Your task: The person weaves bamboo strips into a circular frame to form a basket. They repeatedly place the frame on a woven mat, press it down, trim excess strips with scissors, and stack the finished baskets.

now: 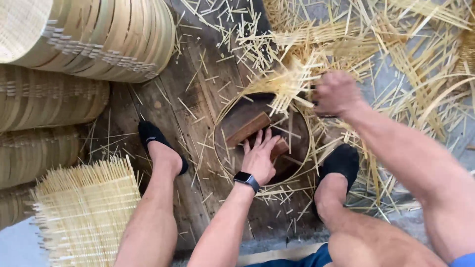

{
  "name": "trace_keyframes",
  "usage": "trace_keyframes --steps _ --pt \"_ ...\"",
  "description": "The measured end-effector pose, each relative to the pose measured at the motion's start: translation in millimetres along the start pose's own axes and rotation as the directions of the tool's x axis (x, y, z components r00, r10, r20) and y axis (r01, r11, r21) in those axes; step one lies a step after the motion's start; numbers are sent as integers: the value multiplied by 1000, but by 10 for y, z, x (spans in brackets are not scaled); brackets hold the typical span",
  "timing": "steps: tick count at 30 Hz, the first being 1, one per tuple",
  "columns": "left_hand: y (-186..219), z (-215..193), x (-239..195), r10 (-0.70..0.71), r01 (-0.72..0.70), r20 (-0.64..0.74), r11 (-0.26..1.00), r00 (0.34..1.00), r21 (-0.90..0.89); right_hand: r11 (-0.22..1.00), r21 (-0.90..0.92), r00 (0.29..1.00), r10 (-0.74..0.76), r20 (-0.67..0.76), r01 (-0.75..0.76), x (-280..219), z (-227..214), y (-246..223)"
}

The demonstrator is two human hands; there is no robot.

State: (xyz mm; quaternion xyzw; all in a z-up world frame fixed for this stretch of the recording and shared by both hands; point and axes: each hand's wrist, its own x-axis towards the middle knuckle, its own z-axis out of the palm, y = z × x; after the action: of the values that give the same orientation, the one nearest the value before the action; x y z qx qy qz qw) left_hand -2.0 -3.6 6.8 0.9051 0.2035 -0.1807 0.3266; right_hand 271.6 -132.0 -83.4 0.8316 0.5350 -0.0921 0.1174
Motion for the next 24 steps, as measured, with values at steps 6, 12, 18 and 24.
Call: trace_keyframes --steps 6,12,18,24 --pt "-39 3 -13 72 -81 142 995 987 59 989 131 994 74 -79 -64 -476 410 434" --pt "-145 77 54 126 -132 70 988 989 76 997 -59 990 37 -136 -46 -55 -207 -5" --pt "-181 -138 -16 206 -249 245 955 947 160 992 83 951 62 304 -92 -333 244 399" --pt "-251 -122 23 257 -299 244 941 935 155 990 119 995 71 67 -79 -350 -19 355"
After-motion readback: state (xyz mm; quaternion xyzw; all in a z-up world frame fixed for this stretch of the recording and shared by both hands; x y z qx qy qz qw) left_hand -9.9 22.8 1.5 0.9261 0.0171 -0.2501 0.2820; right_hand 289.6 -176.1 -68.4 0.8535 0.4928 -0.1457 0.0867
